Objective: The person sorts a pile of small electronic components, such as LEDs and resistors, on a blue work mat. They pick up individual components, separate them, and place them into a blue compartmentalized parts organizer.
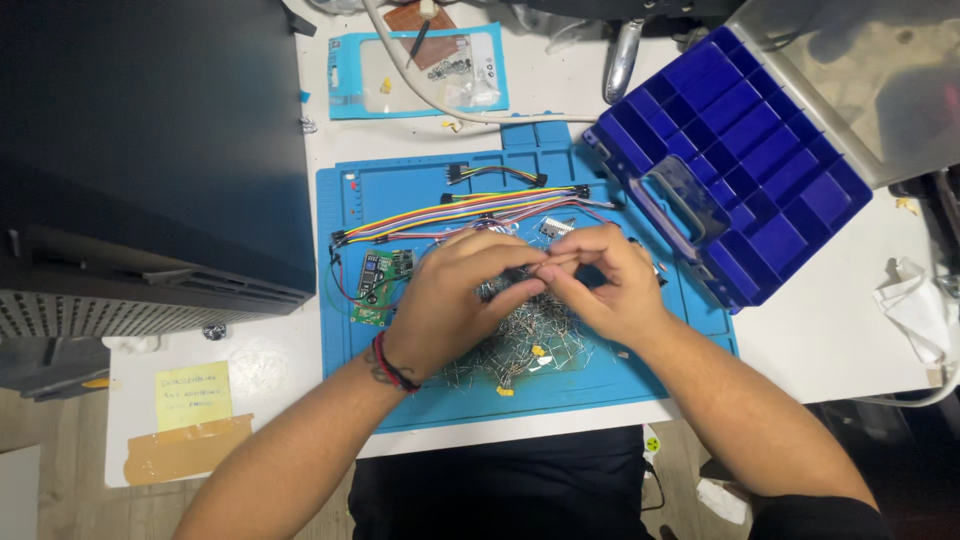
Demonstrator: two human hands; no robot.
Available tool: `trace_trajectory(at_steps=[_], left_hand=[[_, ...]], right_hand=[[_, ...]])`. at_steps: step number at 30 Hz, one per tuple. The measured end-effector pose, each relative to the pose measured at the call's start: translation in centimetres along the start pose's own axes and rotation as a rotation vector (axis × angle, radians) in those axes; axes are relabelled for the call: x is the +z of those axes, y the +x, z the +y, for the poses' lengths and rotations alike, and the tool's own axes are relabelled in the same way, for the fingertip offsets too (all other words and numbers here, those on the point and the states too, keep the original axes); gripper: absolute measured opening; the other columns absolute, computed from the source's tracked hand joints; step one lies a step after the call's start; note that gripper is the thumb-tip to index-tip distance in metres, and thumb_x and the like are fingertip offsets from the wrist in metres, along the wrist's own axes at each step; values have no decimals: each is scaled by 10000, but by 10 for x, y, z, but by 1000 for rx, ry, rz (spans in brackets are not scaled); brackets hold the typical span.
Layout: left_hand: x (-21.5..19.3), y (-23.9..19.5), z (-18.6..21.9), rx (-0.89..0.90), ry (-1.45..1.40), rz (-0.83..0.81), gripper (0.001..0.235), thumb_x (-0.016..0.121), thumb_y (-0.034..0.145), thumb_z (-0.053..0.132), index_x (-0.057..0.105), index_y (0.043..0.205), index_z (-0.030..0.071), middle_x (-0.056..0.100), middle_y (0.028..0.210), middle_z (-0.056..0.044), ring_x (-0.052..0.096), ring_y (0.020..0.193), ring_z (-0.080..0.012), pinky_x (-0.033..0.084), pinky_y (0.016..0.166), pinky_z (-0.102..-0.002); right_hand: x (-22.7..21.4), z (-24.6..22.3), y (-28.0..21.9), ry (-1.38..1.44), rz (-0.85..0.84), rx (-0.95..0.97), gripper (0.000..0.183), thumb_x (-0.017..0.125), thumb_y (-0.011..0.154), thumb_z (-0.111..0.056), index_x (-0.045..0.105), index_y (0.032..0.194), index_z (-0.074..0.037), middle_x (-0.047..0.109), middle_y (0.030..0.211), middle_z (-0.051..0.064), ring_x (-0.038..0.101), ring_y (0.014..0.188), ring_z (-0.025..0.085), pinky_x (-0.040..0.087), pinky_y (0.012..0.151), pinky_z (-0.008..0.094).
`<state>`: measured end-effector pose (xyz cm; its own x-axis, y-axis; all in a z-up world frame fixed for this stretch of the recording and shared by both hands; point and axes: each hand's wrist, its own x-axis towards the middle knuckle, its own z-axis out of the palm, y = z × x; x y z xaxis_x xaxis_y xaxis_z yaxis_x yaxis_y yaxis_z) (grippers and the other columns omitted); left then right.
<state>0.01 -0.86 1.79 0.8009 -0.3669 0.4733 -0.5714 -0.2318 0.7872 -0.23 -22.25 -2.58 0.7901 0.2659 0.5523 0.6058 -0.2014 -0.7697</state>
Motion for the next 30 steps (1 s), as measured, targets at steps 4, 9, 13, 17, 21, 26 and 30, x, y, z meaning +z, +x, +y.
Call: trace_trajectory(at_steps=[4, 9, 13, 17, 21, 26, 30], left_hand=[[2, -6, -6, 153, 276, 46, 190, 818, 871, 122, 779, 1045, 192, 757, 948, 8, 711, 854, -259, 566, 782, -403], [1, -6, -6, 279, 372, 95, 98, 763, 929, 139, 751, 1012, 190, 722, 922, 30, 683, 832, -229, 548, 757, -370], [0, -6, -8, 342, 442, 113, 87, 736, 954, 117, 728, 995, 193, 690, 910, 42, 664, 830, -202, 532, 735, -346], [3, -7, -11, 314, 444, 151, 130, 788, 904, 100, 732, 981, 188, 692, 893, 39, 668, 836, -207, 539, 722, -348], [3, -6, -11, 332, 443, 159, 128, 786, 903, 94, 739, 986, 180, 683, 851, 30, 665, 823, -212, 538, 715, -350], [3, -6, -13, 331, 444, 170, 114, 776, 911, 87, 750, 982, 172, 679, 821, 32, 663, 804, -209, 538, 699, -337], [3, -8, -17, 332, 407, 149, 133, 766, 914, 92, 760, 1022, 170, 684, 819, 24, 667, 797, -225, 547, 687, -350]], right_hand=[[1, -8, 4, 41, 3, 30, 125, 731, 897, 30, 655, 991, 3, 781, 709, 74, 712, 524, 153, 574, 614, 258], [8, -15, 10, 78, 0, 7, 84, 707, 915, 15, 646, 950, -30, 799, 767, 72, 724, 553, 153, 575, 609, 255], [6, -19, 12, 86, -8, -10, 63, 710, 923, -5, 659, 912, -42, 808, 835, 103, 745, 598, 180, 579, 596, 271], [3, -19, 13, 35, -20, -35, 45, 745, 904, -33, 701, 894, -32, 808, 895, 128, 750, 642, 235, 585, 608, 308], [-1, -19, 16, -23, -2, -56, 57, 764, 911, -77, 730, 888, -38, 790, 922, 132, 721, 678, 248, 580, 643, 319], [-3, -24, 18, -1, 10, -6, 55, 747, 924, -57, 731, 873, -45, 761, 883, 117, 695, 605, 190, 567, 609, 296], [-1, -23, 16, 15, 31, 4, 47, 762, 913, -52, 746, 871, -40, 746, 860, 116, 652, 556, 181, 546, 588, 292]])
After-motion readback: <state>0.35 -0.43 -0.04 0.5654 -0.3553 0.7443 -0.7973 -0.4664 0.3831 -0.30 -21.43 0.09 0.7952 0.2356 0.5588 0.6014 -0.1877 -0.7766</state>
